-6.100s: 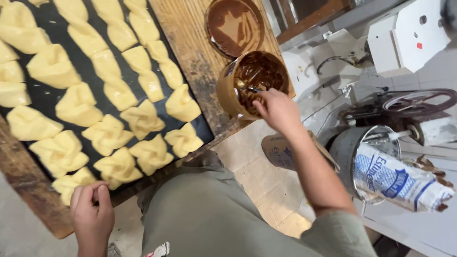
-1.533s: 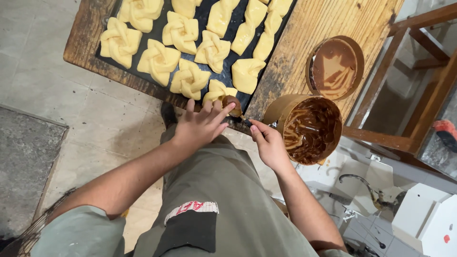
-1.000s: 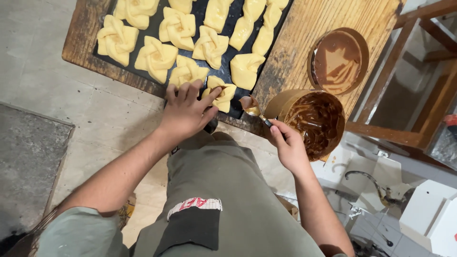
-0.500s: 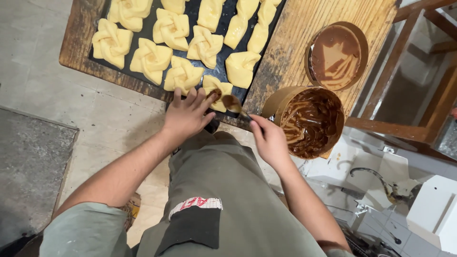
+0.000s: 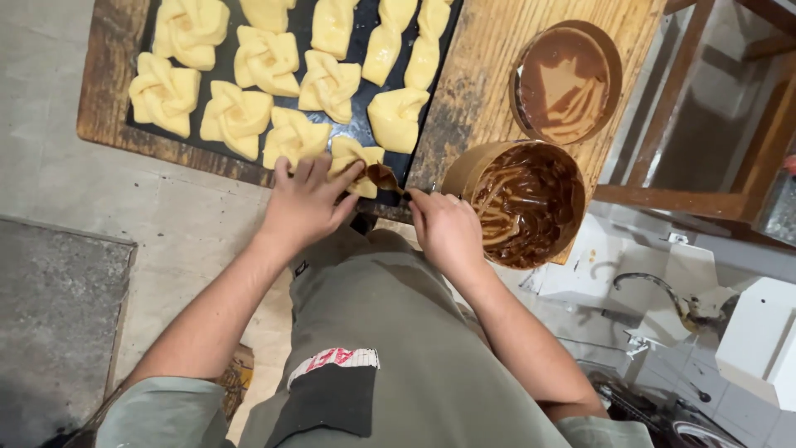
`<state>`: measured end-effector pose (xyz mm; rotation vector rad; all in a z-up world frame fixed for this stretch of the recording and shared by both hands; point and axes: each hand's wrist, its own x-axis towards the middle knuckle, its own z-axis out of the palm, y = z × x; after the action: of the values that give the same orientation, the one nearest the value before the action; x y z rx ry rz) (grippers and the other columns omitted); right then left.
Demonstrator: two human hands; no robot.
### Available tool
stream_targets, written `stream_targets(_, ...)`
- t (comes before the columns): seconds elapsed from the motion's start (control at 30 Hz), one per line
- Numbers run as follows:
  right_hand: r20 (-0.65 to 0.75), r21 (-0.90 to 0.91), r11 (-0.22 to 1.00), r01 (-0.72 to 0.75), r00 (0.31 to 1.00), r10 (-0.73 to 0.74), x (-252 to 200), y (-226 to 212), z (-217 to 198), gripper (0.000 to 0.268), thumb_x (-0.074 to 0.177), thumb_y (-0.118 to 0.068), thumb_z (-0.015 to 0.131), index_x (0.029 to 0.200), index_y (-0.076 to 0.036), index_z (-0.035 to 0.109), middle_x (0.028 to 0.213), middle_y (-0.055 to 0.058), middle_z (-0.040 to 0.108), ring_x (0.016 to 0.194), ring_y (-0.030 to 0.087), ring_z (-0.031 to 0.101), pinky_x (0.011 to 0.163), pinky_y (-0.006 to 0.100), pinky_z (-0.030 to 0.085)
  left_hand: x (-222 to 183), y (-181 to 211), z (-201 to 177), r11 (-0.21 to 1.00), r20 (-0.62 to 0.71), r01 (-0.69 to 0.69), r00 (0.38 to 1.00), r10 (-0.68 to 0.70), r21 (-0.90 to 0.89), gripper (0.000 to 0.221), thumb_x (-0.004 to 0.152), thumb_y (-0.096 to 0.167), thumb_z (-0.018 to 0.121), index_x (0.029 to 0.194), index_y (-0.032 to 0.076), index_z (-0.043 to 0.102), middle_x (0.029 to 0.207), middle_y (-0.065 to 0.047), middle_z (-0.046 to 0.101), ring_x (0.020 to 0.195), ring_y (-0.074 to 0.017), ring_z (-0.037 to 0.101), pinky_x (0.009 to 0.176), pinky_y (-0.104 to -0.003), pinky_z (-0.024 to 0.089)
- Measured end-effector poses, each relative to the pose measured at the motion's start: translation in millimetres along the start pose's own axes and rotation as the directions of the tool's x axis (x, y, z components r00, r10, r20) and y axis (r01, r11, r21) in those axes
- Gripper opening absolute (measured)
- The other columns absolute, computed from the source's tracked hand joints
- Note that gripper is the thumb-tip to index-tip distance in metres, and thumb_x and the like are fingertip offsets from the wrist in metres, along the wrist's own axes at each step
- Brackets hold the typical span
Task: Fill shaped dough pieces with chocolate filling using a small spatula and adjust the dough by hand
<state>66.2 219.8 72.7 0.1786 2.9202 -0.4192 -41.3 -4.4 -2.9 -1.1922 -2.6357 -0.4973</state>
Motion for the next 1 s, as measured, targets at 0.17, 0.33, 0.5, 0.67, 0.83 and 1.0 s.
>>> stream_targets(0.17,-0.042,0.153,0.984,-0.097,0.994,0.104,-43,29,-28,0.026,0.103,-0.027,0.057,0.120,-0.016,0.074,0.094,0.009,0.075,0.094,0.031,0.071,0.083,0.044,0.055,0,-2,-25,0.997,0.065,0.007,0.998,-0.002,-0.072,0.036,0.097,0.050,0.058,0.124,0.031,0.073,0.110,-0.010,0.059,0.104,-0.0308,0.058,0.091,-0.052,0.036)
stream_targets(0.33,-0.068,0.294,0.925,-0.239,0.960,0.270,-81,57,-115,0.028,0.104,-0.014,0.059,0.125,-0.001,0.072,0.104,0.024,0.074,0.100,0.044,0.069,0.089,0.052,0.053,13,3,-33,0.929,0.020,0.146,0.989,-0.148,-0.342,0.026,0.099,0.040,0.062,0.119,0.027,0.072,0.104,0.000,0.048,0.099,-0.0259,0.049,0.090,-0.042,0.035)
stream_targets(0.5,-0.008,-0.053,0.941,-0.336,0.942,0.336,-93,110,-110,0.026,0.105,-0.029,0.059,0.121,-0.017,0.076,0.092,0.009,0.075,0.091,0.035,0.071,0.081,0.047,0.055,50,61,-8,0.434,0.264,0.362,0.926,-0.270,-0.825,0.045,0.092,0.004,0.071,0.135,0.002,0.057,0.105,-0.021,0.062,0.100,-0.0410,0.066,0.084,-0.044,0.058)
stream_targets(0.67,-0.138,-0.268,0.939,-0.216,0.973,0.184,-66,128,-66,0.024,0.101,-0.028,0.062,0.121,-0.026,0.074,0.089,0.001,0.070,0.089,0.026,0.068,0.079,0.040,0.055,104,116,-5,0.235,0.470,0.473,0.880,-0.072,-0.849,0.062,0.095,0.008,0.067,0.149,0.004,0.036,0.137,-0.029,0.052,0.133,-0.0497,0.050,0.104,-0.058,0.049)
stream_targets(0.83,-0.147,-0.399,0.912,-0.093,0.989,0.037,-45,145,-54,0.034,0.099,-0.026,0.052,0.129,-0.032,0.068,0.094,0.000,0.061,0.091,0.024,0.060,0.077,0.038,0.051,129,131,4,0.219,0.556,0.538,0.831,0.025,-0.814,0.063,0.101,0.015,0.061,0.152,0.008,0.024,0.148,-0.030,0.047,0.141,-0.0521,0.042,0.112,-0.061,0.042)
stream_targets(1.0,-0.253,-0.514,0.851,0.103,0.930,-0.265,-22,149,-49,0.024,0.096,-0.023,0.054,0.111,-0.023,0.073,0.086,0.002,0.057,0.087,0.024,0.055,0.075,0.036,0.042,132,134,11,0.236,0.587,0.564,0.809,0.035,-0.791,0.059,0.105,0.012,0.054,0.153,0.007,0.021,0.147,-0.029,0.049,0.139,-0.0518,0.045,0.109,-0.065,0.043)
